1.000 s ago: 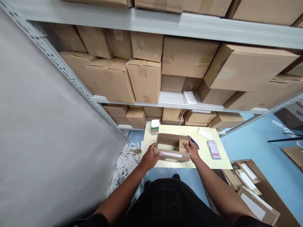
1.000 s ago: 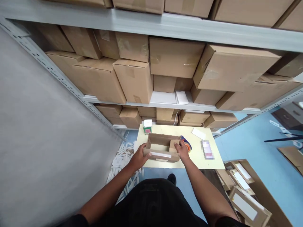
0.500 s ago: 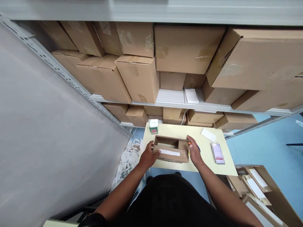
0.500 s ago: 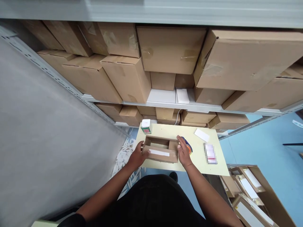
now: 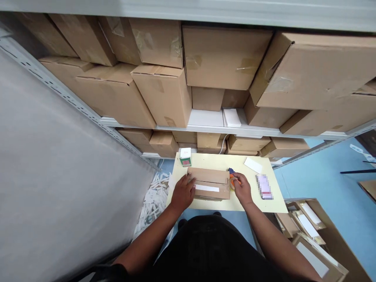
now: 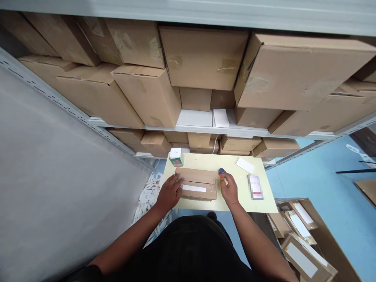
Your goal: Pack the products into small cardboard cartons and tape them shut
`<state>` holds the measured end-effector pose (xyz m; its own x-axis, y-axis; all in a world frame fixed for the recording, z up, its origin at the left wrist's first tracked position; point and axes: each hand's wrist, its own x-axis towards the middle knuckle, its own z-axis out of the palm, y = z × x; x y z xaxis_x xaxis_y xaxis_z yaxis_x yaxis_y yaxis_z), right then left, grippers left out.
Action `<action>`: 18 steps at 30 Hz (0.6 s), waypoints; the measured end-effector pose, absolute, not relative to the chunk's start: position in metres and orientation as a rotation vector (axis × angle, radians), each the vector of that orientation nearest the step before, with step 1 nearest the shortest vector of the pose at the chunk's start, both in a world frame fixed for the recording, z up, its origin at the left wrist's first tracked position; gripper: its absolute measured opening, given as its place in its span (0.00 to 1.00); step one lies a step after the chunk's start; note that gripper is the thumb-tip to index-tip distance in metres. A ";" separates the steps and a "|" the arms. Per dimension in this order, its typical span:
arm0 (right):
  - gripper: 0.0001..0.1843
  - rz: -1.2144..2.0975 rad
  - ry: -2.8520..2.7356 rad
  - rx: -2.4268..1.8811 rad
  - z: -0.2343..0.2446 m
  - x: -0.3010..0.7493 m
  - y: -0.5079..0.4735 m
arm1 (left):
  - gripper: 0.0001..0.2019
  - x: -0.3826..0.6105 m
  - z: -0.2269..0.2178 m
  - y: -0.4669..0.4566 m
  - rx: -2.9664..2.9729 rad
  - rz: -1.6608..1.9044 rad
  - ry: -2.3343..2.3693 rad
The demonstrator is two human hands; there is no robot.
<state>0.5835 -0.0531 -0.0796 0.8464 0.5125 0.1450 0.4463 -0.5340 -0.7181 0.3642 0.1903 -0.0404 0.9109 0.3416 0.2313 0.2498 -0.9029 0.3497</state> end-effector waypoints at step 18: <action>0.11 0.766 -0.603 -2.720 -0.153 0.681 -0.087 | 0.28 0.404 -0.012 0.157 2.885 -0.001 0.333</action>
